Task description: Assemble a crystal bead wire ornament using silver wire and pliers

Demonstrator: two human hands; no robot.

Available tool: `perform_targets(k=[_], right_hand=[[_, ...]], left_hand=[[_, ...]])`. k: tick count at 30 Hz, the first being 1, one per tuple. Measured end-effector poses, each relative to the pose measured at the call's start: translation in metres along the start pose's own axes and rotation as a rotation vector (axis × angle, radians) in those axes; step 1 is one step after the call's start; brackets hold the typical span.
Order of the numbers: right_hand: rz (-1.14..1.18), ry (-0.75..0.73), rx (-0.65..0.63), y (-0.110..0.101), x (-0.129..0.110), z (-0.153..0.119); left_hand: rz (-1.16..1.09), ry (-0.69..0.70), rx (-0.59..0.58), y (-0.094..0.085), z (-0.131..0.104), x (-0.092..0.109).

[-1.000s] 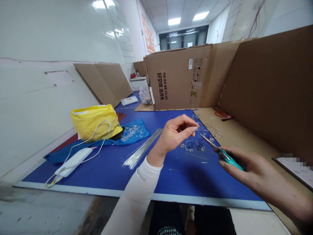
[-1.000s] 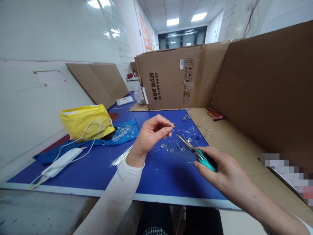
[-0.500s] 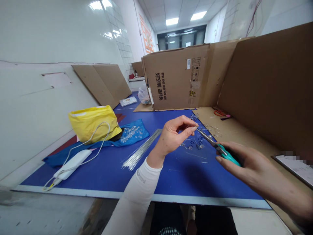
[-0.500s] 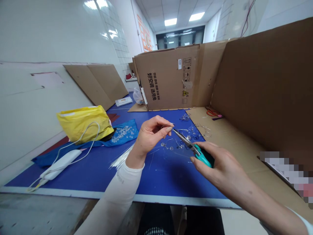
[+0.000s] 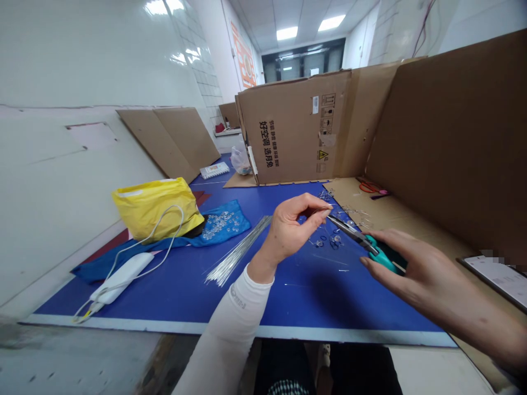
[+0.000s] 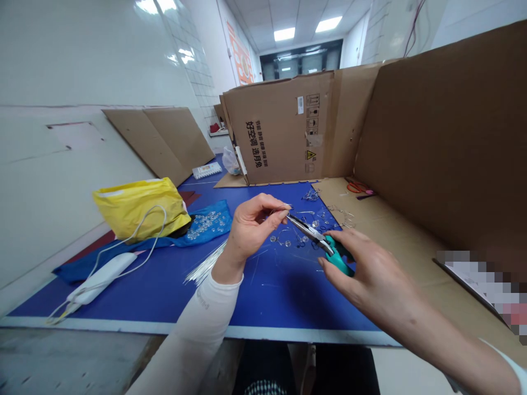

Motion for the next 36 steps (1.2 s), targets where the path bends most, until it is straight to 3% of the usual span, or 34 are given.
perform_targets(k=[15, 36], right_hand=[[-0.076, -0.062, 0.017, 0.0004, 0.0010, 0.0009], [-0.198, -0.133, 0.039, 0.0047, 0.0050, -0.0037]], left_hand=[[-0.041, -0.016, -0.010, 0.0012, 0.0008, -0.0031], [-0.146, -0.210, -0.123, -0.0004, 0.0019, -0.0065]])
Point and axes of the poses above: each hand's wrist, its own z-axis towards the middle knuckle, its own y-axis out of the palm, x = y × z, the point moved 4 cm from there along z, towards the middle knuckle, and after that the axes turned 7 degrees about z, right-handed, at the moved point
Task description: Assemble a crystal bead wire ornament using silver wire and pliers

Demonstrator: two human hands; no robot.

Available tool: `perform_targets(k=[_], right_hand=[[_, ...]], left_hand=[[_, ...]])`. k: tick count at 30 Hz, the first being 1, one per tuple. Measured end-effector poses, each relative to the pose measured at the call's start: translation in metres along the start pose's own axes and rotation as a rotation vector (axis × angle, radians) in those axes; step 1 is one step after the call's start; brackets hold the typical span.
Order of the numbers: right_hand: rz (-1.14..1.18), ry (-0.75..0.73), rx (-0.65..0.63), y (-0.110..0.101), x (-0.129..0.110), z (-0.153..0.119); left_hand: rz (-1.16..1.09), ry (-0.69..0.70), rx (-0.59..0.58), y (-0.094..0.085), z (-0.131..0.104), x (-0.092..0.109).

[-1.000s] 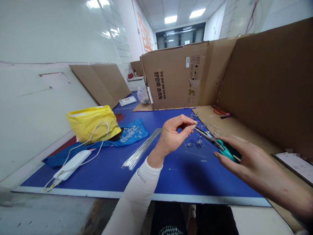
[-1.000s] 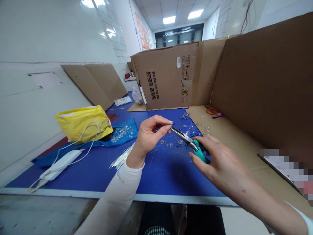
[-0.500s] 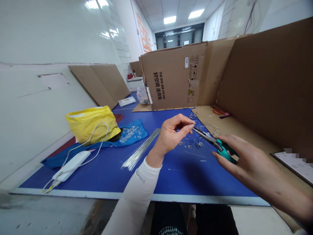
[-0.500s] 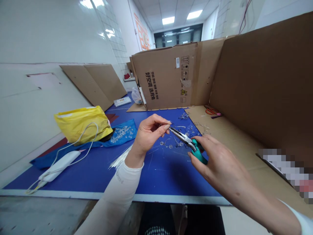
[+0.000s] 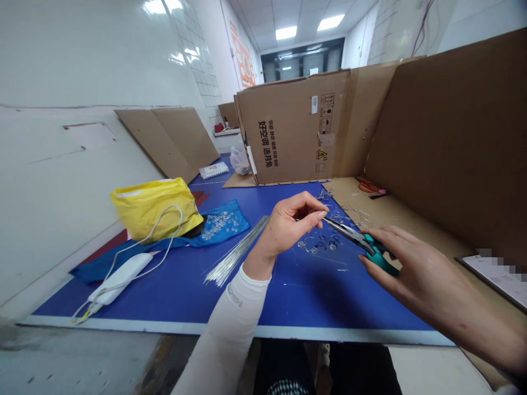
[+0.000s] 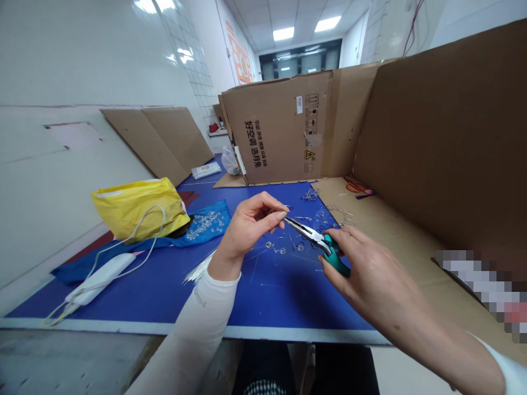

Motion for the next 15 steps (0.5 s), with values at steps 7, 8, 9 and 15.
perform_targets(k=[7, 8, 9, 15], right_hand=[[-0.020, -0.036, 0.003, 0.0009, 0.0010, 0.0011], [-0.022, -0.042, 0.003, 0.0007, 0.0012, 0.0011], [-0.025, -0.048, 0.004, 0.0006, 0.0014, 0.0010], [-0.021, -0.063, 0.004, 0.0005, 0.0026, 0.0004]], left_hand=[[-0.025, -0.021, -0.027, 0.0007, -0.0003, -0.0009], [-0.030, -0.023, -0.032, 0.0008, -0.0003, -0.0015], [-0.035, -0.025, -0.037, 0.0008, -0.0003, -0.0019], [-0.057, -0.052, -0.061, 0.0014, 0.0000, -0.0029]])
Point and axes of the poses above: each hand's wrist, its own z-axis towards the middle knuckle, its own y-axis out of the palm, x = y × z, the point moved 4 cm from there along z, towards the middle knuckle, and after that the axes turned 7 degrees about z, right-handed, at the moved point
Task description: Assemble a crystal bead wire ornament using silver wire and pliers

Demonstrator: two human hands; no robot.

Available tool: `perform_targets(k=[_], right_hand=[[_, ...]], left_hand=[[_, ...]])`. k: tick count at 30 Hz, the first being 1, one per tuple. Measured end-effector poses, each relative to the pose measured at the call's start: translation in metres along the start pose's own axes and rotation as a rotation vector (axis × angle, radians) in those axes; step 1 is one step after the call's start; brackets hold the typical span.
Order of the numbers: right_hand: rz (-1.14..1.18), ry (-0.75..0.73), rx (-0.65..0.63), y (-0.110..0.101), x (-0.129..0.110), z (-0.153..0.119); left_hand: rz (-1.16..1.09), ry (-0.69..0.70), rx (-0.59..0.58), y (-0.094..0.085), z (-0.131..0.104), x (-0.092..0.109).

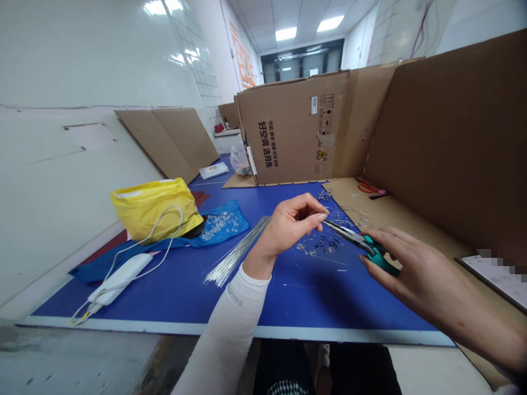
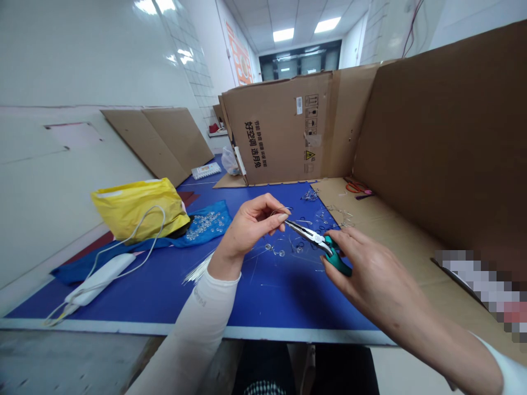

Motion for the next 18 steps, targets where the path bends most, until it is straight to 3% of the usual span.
perform_targets(k=[5, 10, 18], right_hand=[[0.095, 0.083, -0.051, 0.000, 0.001, 0.002], [0.191, 0.145, -0.087, 0.007, 0.011, 0.000], [0.268, 0.193, 0.067, 0.004, 0.043, -0.005]], left_hand=[[-0.079, -0.067, -0.013, 0.001, 0.001, -0.006], [-0.140, -0.208, 0.053, -0.002, 0.004, -0.015], [-0.194, -0.268, 0.086, -0.012, 0.005, -0.015]])
Point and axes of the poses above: each hand's wrist, its own z-axis towards the middle knuckle, its own y-axis out of the palm, x = y × z, the point moved 4 cm from there along z, towards the middle knuckle, and after that the axes turned 7 degrees about z, right-handed, at the moved point
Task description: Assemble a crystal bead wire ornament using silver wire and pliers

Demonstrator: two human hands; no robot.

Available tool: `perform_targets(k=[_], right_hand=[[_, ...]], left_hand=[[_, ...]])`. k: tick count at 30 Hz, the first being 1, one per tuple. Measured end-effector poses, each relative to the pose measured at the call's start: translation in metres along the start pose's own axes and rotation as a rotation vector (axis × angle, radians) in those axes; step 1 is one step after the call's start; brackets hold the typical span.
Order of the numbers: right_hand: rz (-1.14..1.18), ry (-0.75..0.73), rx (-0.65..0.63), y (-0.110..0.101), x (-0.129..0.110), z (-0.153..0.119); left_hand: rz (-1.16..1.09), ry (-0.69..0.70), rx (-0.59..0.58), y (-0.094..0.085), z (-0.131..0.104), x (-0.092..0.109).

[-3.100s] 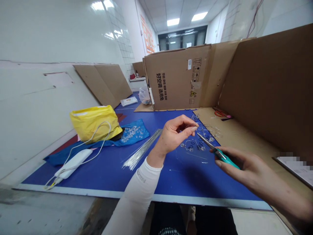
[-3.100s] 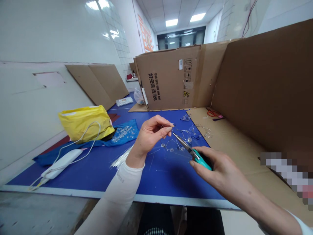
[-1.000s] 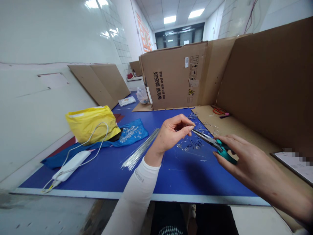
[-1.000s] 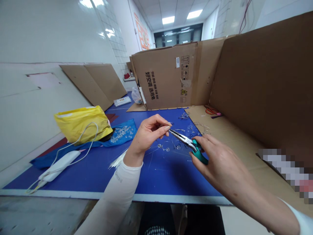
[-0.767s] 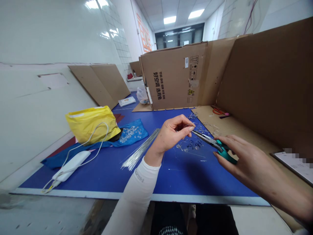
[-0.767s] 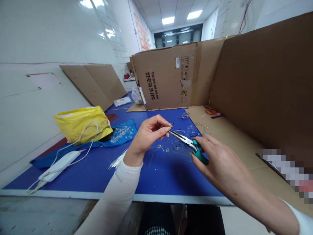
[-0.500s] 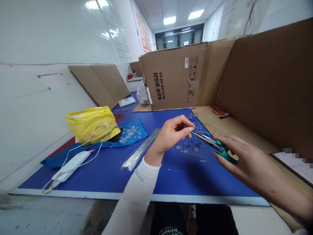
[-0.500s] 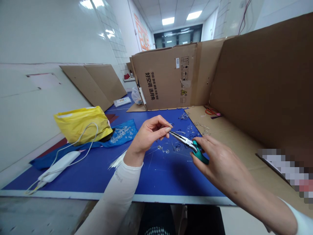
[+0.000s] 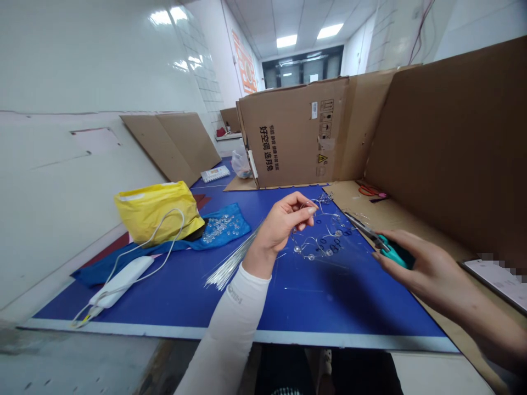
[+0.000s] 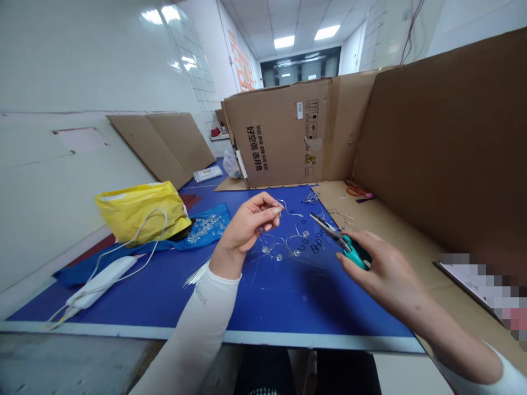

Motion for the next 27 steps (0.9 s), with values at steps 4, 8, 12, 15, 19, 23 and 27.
perform_targets(k=[4, 8, 12, 15, 19, 23, 27], right_hand=[[0.006, 0.013, 0.068, -0.002, 0.010, 0.002], [-0.008, 0.009, 0.086, 0.001, 0.012, 0.003], [-0.006, 0.048, 0.098, 0.004, 0.019, 0.007], [-0.009, 0.108, 0.126, 0.008, 0.033, 0.016], [-0.051, 0.202, 0.164, 0.016, 0.061, 0.036], [-0.163, 0.253, 0.196, 0.027, 0.089, 0.055], [-0.411, 0.289, 0.158, 0.036, 0.115, 0.058]], left_hand=[[-0.011, -0.009, -0.010, 0.000, 0.000, 0.000], [-0.031, -0.026, -0.033, 0.000, 0.001, -0.002], [-0.044, -0.033, -0.042, -0.001, 0.002, -0.004], [-0.051, -0.030, -0.045, -0.001, 0.002, -0.003], [-0.075, -0.032, -0.055, -0.002, 0.001, -0.002], [-0.109, -0.026, -0.076, -0.003, 0.000, -0.001], [-0.187, -0.012, -0.122, -0.007, -0.002, -0.002]])
Point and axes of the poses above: each hand's wrist, its own z-axis towards the middle knuckle, its own y-axis out of the palm, x = y × z, the point moved 4 cm from there along z, towards the middle knuckle, and after that the axes turned 7 degrees about z, right-handed, at the moved point
